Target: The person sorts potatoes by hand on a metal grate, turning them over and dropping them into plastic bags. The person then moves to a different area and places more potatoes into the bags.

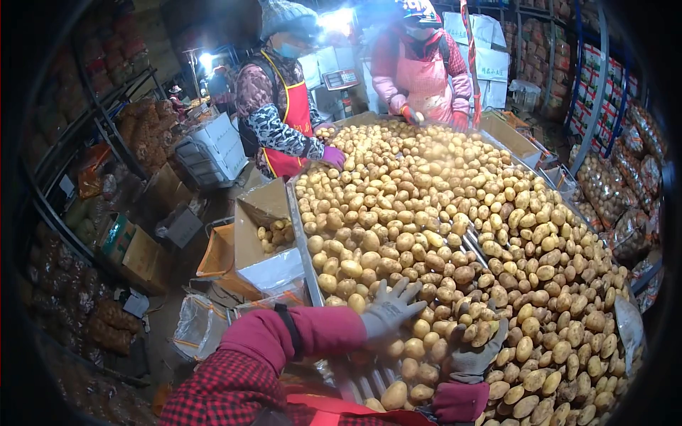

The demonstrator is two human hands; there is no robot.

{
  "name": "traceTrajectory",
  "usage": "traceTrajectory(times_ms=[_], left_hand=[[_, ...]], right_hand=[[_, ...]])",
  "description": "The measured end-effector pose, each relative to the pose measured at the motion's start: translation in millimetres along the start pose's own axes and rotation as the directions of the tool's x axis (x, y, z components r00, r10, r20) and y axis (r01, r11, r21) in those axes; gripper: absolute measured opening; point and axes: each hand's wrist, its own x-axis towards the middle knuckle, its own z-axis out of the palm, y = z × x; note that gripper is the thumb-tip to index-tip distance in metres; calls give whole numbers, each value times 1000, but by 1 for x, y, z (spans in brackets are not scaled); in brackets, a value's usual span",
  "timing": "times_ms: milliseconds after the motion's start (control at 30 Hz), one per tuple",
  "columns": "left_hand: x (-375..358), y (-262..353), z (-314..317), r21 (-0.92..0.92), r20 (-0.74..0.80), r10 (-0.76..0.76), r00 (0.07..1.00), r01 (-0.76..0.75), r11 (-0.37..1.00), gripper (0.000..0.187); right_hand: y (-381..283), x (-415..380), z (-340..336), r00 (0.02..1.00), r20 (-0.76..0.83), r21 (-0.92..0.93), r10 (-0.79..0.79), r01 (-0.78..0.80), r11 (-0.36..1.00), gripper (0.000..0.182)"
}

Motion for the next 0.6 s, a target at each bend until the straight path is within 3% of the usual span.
traceTrajectory(times_ms=[133, 200, 233, 267, 333, 400, 433, 467, 533, 567, 600], left_hand=[[-3, 7, 4, -16, -47, -25, 999, 24, 1000, 70], [-2, 0, 9, -11, -65, -1, 998, 0, 1000, 72], [-4, -3, 9, -8, -80, 22, 997, -23, 1000, 74], [-10, -14, 10, 15, -118, 103, 988, -102, 995, 78], [-4, -36, 38, 122, -305, 234, 923, -206, 971, 71], [3, -39, 56, 177, -471, 282, 836, -224, 958, 59], [3, -36, 51, 156, -487, 265, 832, -216, 964, 54], [1, -32, 41, 144, -500, 246, 830, -201, 969, 49], [0, -34, 34, 168, -473, 240, 848, -180, 969, 51], [2, -36, 33, 196, -489, 232, 841, -154, 969, 52], [6, -39, 34, 156, -488, 189, 852, -128, 980, 52]], right_hand=[[-2, 2, 0, 1000, 25, 70, -10, 9, 997, 95], [5, 0, -7, 999, -23, -111, -36, 33, 993, 98], [7, 0, -3, 993, 27, -182, -118, 121, 976, 101], [2, -1, -6, 996, 47, -225, -76, 84, 971, 103], [21, 8, -25, 896, 249, -482, -368, 444, 755, 107], [23, 13, -44, 865, 334, -641, -374, 500, 583, 102], [21, 12, -45, 952, 180, -437, -248, 303, 847, 99], [22, 10, -43, 995, 60, -141, -83, 90, 986, 96], [16, 7, -28, 954, 211, -342, -214, 277, 898, 87], [18, 6, -23, 967, 176, -181, -185, 217, 959, 82], [9, 6, -22, 996, 78, 232, 43, -60, 971, 80]])
